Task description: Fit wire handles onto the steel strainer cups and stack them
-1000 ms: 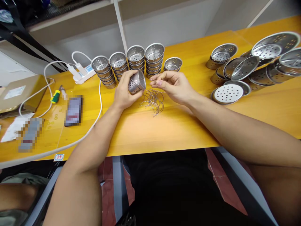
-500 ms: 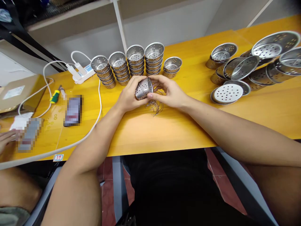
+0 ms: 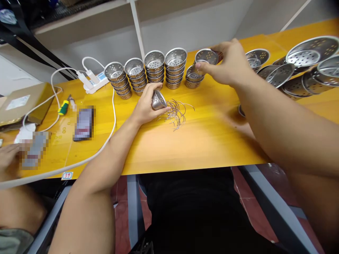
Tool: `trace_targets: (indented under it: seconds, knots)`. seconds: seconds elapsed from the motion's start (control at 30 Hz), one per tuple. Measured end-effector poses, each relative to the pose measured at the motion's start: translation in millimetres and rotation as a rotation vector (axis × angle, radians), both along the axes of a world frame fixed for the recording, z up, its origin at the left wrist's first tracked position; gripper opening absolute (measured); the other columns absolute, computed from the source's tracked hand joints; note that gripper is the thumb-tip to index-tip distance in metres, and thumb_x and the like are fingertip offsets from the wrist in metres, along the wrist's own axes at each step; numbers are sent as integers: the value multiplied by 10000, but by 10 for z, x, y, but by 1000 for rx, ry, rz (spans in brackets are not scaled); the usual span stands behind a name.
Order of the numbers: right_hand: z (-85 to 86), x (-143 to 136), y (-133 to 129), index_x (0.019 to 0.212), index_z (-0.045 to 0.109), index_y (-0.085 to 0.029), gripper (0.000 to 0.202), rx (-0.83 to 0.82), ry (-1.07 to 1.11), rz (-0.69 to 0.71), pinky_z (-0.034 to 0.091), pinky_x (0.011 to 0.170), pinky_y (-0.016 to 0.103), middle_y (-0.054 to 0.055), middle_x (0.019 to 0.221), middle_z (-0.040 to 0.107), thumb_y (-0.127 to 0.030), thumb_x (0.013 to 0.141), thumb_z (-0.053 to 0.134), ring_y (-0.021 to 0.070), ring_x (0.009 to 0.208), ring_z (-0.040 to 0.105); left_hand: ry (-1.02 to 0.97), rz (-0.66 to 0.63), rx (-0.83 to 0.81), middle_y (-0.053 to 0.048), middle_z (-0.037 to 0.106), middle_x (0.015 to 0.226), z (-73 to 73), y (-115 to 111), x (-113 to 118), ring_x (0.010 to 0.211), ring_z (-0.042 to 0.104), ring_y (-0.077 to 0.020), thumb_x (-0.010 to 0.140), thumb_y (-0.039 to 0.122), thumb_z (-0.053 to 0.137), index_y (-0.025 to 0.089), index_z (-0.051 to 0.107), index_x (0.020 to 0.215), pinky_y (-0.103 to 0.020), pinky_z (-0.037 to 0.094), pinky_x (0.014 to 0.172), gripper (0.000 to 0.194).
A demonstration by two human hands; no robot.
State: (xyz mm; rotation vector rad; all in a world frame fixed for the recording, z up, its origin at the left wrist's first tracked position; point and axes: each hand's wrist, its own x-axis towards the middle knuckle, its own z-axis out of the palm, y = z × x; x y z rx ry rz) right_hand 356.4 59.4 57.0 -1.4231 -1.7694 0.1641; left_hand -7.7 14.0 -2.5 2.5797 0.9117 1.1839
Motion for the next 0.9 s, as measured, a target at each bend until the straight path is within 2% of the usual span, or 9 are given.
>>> trace_targets:
  seconds: [0.1,0.23,0.37,0.47,0.53,0.63,0.77,0.83,0.9]
  knots:
    - [31,-183,68,1378,865,-52,745,-131,-90,-145,533,1109,498,212,1350,697,-436,786,1102,230,1081,678,4,-8,-1,-161,728,1526,24,-26,-1,1454,727,-370,878,941,804,289,566,1592,-584,599,1305,996]
    - [94,-381,49,1339,837,4,758,-219,-117,-173,511,1177,499,277,1444,689,-376,750,1124,282,1229,712,11,4,-2,-157,732,1524,32,-44,-10,1439,733,-357,883,949,790,288,566,1585,-567,610,1293,989]
    - [248,-426,-53,1548,755,9,858,-361,-220,-192,492,1218,465,295,1570,639,-361,837,1061,334,1421,707,7,1,9,-156,720,1528,-10,-7,-8,1452,728,-363,882,950,792,304,536,1600,-580,601,1308,1000]
    - [351,-408,-114,1546,777,-44,773,-409,-248,-168,526,1234,461,274,1581,654,-390,906,1038,335,1399,717,-47,-2,37,-165,684,1573,-55,63,-14,1492,712,-376,807,992,821,323,447,1669,-598,589,1326,1153]
    - [374,-389,-132,1518,801,-75,728,-406,-220,-129,559,1232,475,265,1552,678,-402,915,1046,313,1293,727,-77,-5,63,-166,666,1596,-69,100,-25,1532,688,-388,744,1034,822,330,447,1668,-609,573,1346,1220]
    - [337,-372,-143,1527,794,-59,749,-389,-191,-102,545,1250,475,265,1490,700,-414,918,1047,305,1257,705,-94,1,88,-153,669,1573,-51,104,-38,1549,669,-400,696,1068,808,322,563,1566,-630,552,1363,1173]
    - [251,-373,-226,1719,622,-30,908,-343,-131,-104,487,1317,490,317,1651,555,-402,978,993,335,1362,683,-99,39,46,-141,704,1511,-16,56,-27,1483,705,-384,735,1033,827,308,631,1506,-637,577,1326,1077]
    - [228,-382,-331,1723,603,-59,793,-193,-67,-88,503,1308,472,302,1690,511,-395,1061,883,327,1380,671,-108,30,2,-138,728,1510,-25,40,-11,1459,726,-362,784,1000,831,310,612,1522,-607,609,1293,1034]
    - [215,-416,-481,1541,724,-135,494,-9,-36,-4,556,1239,472,250,1577,596,-406,1129,754,314,1308,678,-139,13,-42,-138,739,1527,-46,29,8,1444,747,-337,822,980,824,308,580,1542,-565,638,1263,1015]
